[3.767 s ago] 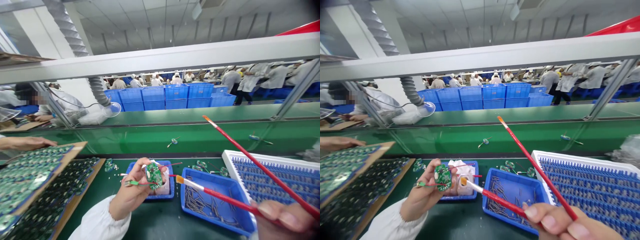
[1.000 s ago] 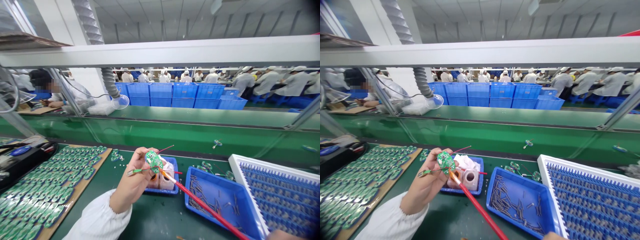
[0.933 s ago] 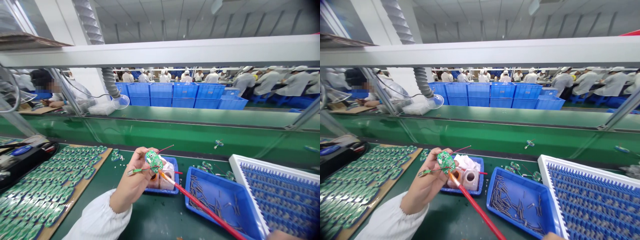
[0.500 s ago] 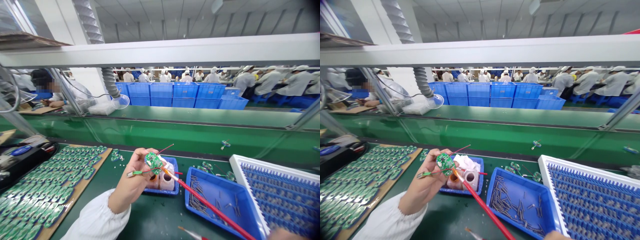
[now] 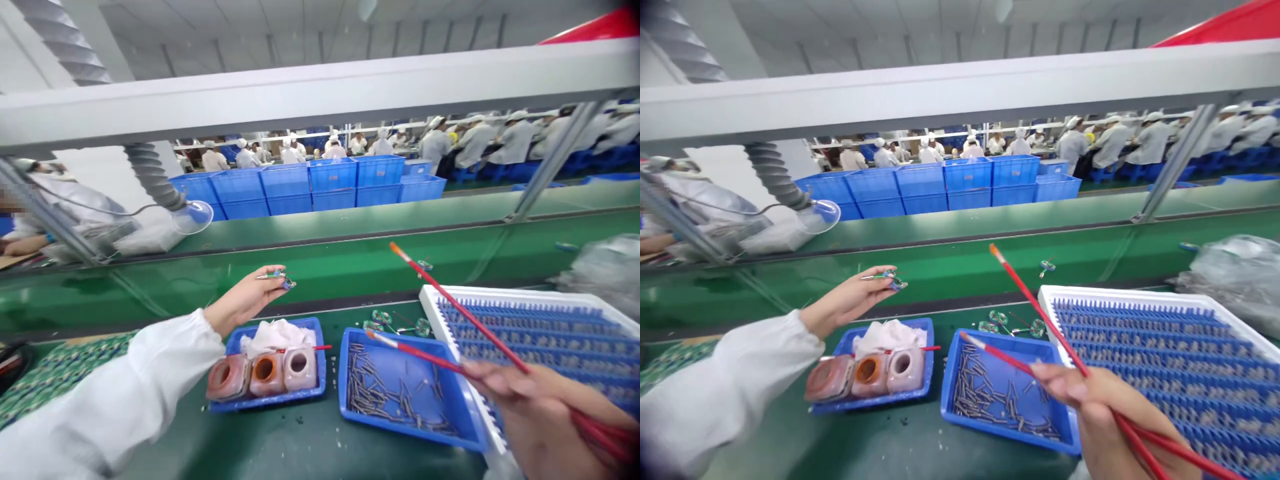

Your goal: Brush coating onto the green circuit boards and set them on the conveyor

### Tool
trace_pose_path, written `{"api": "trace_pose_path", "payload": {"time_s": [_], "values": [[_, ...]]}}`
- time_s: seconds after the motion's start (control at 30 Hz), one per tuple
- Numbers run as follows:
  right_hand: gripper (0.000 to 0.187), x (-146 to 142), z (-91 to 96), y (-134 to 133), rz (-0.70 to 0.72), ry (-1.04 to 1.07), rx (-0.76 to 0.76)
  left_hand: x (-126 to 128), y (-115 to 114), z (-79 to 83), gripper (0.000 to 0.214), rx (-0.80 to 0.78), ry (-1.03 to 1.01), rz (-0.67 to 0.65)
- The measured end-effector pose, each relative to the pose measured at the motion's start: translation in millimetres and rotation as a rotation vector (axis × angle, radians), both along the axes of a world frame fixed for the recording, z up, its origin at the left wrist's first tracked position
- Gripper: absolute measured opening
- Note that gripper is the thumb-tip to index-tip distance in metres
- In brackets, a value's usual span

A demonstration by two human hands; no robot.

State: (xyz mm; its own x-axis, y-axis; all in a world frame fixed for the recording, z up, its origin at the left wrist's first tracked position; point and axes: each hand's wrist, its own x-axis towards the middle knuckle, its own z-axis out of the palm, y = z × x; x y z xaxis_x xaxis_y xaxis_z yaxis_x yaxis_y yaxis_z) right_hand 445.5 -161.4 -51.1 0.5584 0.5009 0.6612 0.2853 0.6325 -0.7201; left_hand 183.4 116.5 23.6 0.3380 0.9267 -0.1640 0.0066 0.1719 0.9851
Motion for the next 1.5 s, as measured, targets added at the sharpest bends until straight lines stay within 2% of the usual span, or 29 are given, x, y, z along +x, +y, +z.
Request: {"api": "trace_pose_path", "payload": {"time_s": [0.1,0.17,0.23,0.33,0.47,0.57,0.67,0.73,0.8,0.97,1.1,1.2,1.3,1.4,1.5], "values": [[0.005,-2,-1.4,11,-0.013,-0.015,0.008,36,46,-21.2,0.013,0.059,0.148,-0.045],[0.006,1,2.3,16,0.01,0.001,0.008,59,67,-35.1,0.022,0.134,0.249,-0.089],[0.007,5,5.8,18,0.026,0.017,0.019,78,82,-46.6,0.03,0.217,0.368,-0.148],[0.008,7,6.4,18,-0.018,0.036,0.043,99,92,-58.6,0.035,0.353,0.573,-0.269],[0.009,8,1.4,19,-0.059,0.048,0.057,127,84,-69.9,0.038,0.596,0.773,-0.502],[0.009,8,-0.3,21,-0.088,0.054,0.023,160,62,-81.5,0.032,0.745,0.851,-0.809],[0.006,9,-0.5,20,-0.094,0.089,0.031,196,36,-95.6,0.027,0.817,0.903,-1.125],[0.007,10,-0.5,19,-0.053,0.09,0.057,213,22,-103.2,0.028,0.857,0.942,-1.244],[0.009,11,0.1,17,-0.006,0.066,0.087,222,13,-107.6,0.029,0.896,0.98,-1.292],[0.01,9,7.9,13,0.046,0.068,0.15,215,10,-104.2,0.031,0.933,1.008,-1.214],[0.012,6,14.1,8,0.096,0.061,0.159,193,20,-85.1,0.031,0.908,0.93,-1.066],[0.009,3,14.9,4,0.106,0.019,0.163,172,28,-61.2,0.025,0.879,0.779,-0.919],[0.009,-2,17.1,0,0.089,-0.028,0.165,143,32,-32.3,0.017,0.811,0.545,-0.739],[0.015,-9,25.9,-1,0.098,-0.068,0.166,99,26,-1.5,0.019,0.718,0.225,-0.486],[0.022,-23,39.6,6,0.172,-0.156,0.138,42,5,29.0,0.019,0.665,-0.127,-0.183]]}}
